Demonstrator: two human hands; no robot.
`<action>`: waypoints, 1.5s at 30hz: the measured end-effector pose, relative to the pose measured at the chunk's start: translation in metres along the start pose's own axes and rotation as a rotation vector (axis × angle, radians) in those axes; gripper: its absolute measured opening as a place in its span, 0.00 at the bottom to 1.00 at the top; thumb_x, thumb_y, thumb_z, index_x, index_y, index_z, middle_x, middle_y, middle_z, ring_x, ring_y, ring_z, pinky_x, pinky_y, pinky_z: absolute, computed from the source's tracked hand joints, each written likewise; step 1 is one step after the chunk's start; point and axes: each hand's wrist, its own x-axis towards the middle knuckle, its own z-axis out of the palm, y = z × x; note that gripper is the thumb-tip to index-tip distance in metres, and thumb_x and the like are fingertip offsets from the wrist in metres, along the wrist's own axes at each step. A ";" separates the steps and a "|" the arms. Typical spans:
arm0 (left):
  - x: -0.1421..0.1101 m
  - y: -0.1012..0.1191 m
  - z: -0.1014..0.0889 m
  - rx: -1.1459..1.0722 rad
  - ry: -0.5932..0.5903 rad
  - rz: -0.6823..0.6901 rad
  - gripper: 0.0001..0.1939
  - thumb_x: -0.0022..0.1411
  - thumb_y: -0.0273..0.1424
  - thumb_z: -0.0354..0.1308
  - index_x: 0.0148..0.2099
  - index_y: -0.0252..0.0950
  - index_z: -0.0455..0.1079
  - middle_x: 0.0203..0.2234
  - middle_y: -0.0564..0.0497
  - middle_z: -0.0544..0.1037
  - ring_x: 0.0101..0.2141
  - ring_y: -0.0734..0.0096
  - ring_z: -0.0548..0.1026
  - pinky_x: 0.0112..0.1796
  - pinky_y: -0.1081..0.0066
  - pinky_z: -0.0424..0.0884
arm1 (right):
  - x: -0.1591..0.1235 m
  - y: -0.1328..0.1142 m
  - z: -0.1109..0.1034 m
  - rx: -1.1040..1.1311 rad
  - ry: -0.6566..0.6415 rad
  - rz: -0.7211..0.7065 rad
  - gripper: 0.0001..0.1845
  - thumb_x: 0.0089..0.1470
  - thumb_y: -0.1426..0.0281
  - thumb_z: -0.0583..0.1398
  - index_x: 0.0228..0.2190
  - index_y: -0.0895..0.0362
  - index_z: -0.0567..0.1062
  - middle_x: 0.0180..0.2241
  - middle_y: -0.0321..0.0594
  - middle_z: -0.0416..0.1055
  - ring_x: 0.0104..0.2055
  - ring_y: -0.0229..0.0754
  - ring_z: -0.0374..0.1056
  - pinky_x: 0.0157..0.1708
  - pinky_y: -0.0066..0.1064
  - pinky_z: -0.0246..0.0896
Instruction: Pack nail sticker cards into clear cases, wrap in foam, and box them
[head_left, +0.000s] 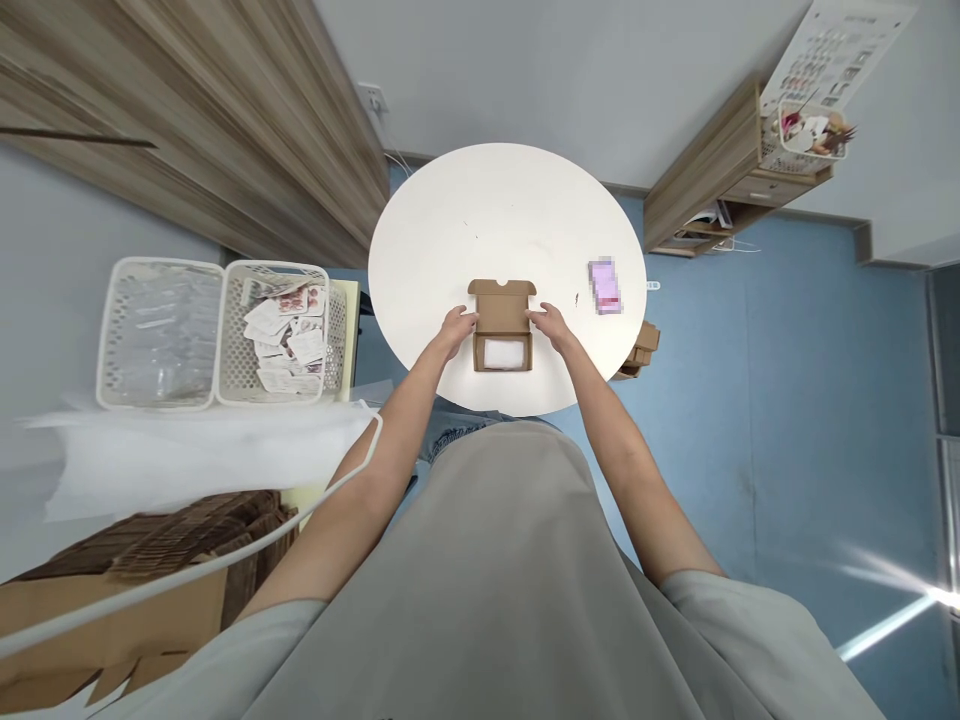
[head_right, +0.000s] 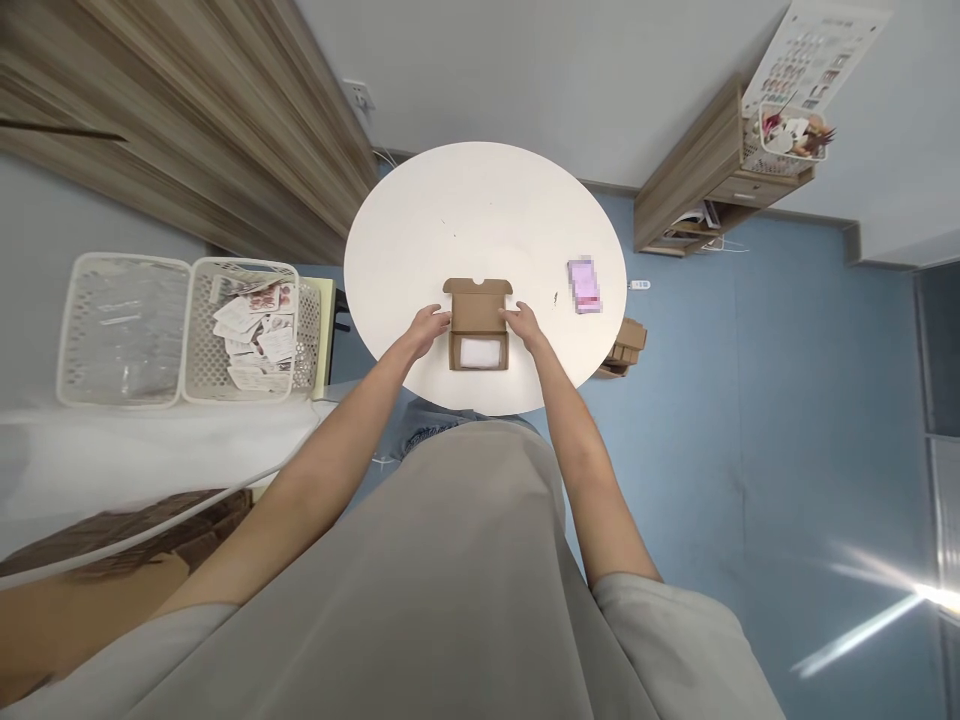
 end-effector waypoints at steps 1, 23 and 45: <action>-0.001 0.001 -0.001 -0.019 -0.008 -0.002 0.46 0.65 0.33 0.64 0.80 0.28 0.53 0.72 0.29 0.67 0.70 0.48 0.70 0.68 0.55 0.67 | -0.001 -0.001 0.000 0.013 0.006 0.010 0.49 0.63 0.58 0.67 0.75 0.64 0.56 0.65 0.57 0.73 0.69 0.55 0.69 0.72 0.50 0.63; -0.028 0.006 -0.001 0.081 -0.050 0.096 0.40 0.66 0.32 0.64 0.77 0.30 0.59 0.70 0.30 0.70 0.67 0.50 0.72 0.65 0.55 0.69 | -0.028 -0.010 0.002 -0.034 0.039 -0.092 0.38 0.64 0.60 0.67 0.70 0.59 0.67 0.64 0.54 0.75 0.64 0.53 0.74 0.63 0.46 0.72; -0.121 -0.077 0.002 0.534 -0.093 0.309 0.40 0.66 0.33 0.60 0.78 0.38 0.60 0.75 0.41 0.65 0.74 0.45 0.63 0.73 0.50 0.57 | -0.148 0.050 0.008 -0.788 -0.070 -0.253 0.35 0.71 0.66 0.54 0.75 0.56 0.59 0.64 0.52 0.75 0.60 0.64 0.75 0.58 0.51 0.71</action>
